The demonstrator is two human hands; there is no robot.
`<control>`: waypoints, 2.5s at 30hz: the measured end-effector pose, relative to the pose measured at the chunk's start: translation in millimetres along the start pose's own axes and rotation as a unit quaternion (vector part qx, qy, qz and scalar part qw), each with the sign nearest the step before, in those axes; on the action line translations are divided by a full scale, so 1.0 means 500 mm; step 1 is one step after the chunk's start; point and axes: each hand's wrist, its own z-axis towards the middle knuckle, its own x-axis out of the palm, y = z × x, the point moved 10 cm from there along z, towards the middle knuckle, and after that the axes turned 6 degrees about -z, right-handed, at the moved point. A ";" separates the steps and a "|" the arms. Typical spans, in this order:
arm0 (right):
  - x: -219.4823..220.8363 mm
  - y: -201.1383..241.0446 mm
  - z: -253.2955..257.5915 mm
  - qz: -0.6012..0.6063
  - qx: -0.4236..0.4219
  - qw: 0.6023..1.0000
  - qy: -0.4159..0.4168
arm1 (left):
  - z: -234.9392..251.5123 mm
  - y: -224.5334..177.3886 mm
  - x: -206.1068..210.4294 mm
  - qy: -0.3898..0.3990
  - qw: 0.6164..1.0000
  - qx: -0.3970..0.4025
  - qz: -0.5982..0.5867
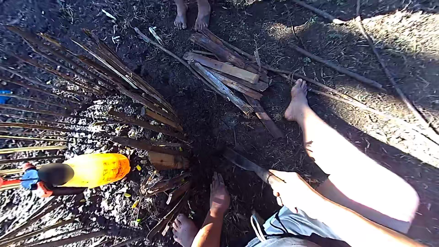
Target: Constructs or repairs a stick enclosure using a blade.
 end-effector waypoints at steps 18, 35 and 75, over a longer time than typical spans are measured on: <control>-0.037 0.031 0.014 0.016 -0.019 0.999 -0.022 | 0.111 -0.034 -0.020 0.089 0.995 -0.025 -0.035; 0.135 0.116 0.064 -0.122 -0.108 0.987 -0.011 | 0.182 -0.070 -0.058 0.107 0.994 -0.027 -0.022; -0.002 0.148 -0.096 -0.052 -0.224 0.965 -0.126 | 0.268 0.036 -0.231 -0.027 0.994 -0.109 -0.006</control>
